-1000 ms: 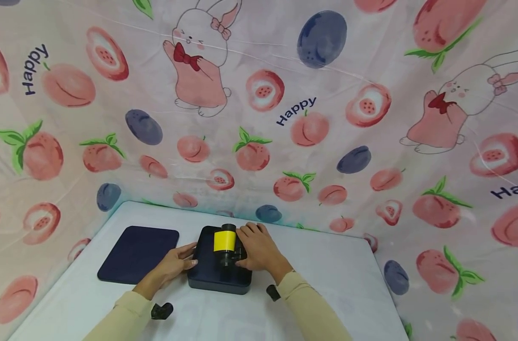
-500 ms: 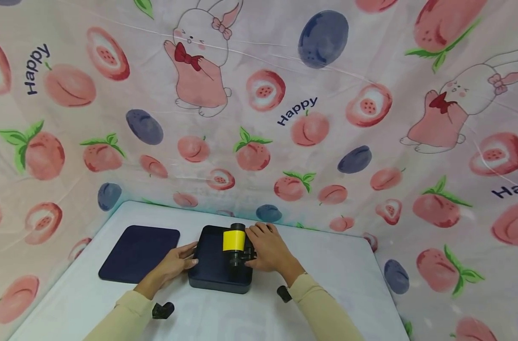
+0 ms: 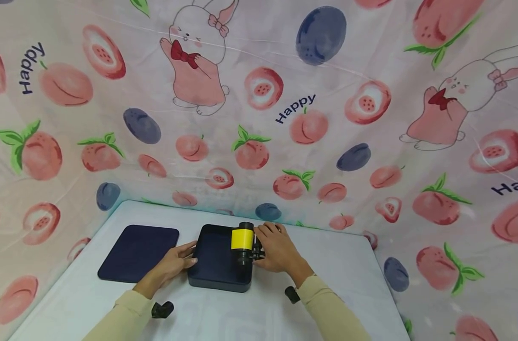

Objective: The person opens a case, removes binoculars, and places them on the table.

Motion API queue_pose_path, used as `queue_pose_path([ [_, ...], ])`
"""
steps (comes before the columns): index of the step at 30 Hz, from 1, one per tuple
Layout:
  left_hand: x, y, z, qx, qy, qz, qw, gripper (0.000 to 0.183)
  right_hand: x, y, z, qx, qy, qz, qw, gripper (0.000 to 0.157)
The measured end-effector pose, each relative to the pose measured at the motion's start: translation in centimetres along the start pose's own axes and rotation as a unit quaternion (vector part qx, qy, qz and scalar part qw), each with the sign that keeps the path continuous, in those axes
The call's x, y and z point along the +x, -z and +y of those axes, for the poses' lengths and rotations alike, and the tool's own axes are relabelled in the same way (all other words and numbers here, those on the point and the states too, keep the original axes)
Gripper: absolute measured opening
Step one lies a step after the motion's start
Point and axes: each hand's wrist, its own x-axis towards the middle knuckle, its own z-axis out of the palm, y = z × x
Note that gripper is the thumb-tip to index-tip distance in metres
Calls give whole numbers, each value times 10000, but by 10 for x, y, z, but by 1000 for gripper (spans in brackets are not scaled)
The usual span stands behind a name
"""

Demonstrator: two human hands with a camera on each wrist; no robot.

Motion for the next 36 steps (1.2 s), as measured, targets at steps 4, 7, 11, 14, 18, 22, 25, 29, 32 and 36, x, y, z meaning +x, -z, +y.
queue_pose_path([
  [4,2,1,0,-43,21,-48,10000,74,-4,3,3,10,-36,8,10000,91],
  [7,2,1,0,-58,8,-102,9999,74,-7,2,7,1,-82,42,10000,91],
  [11,2,2,1,13,-21,-88,10000,74,-12,4,12,-10,-177,31,9998,92],
  [14,2,2,2,24,-62,-43,10000,74,-15,3,15,27,-200,145,9997,92],
  [18,0,2,2,33,-51,-22,10000,73,-22,-1,20,18,-249,195,9995,90],
  [22,-1,1,2,-5,-67,-37,10000,72,-28,-2,25,-24,-311,183,9993,89],
  [25,-1,1,1,-45,-112,-28,9999,72,-31,-2,29,32,-309,283,9991,88],
  [29,-1,1,1,-36,-102,-39,9999,72,-34,-3,32,79,-345,295,9989,89],
  [32,-1,0,1,-71,-82,-30,9999,73,-37,-3,34,96,-395,274,9988,89],
  [36,-1,0,-1,-106,-100,-53,9999,73,-40,-2,35,80,-437,272,9986,90],
])
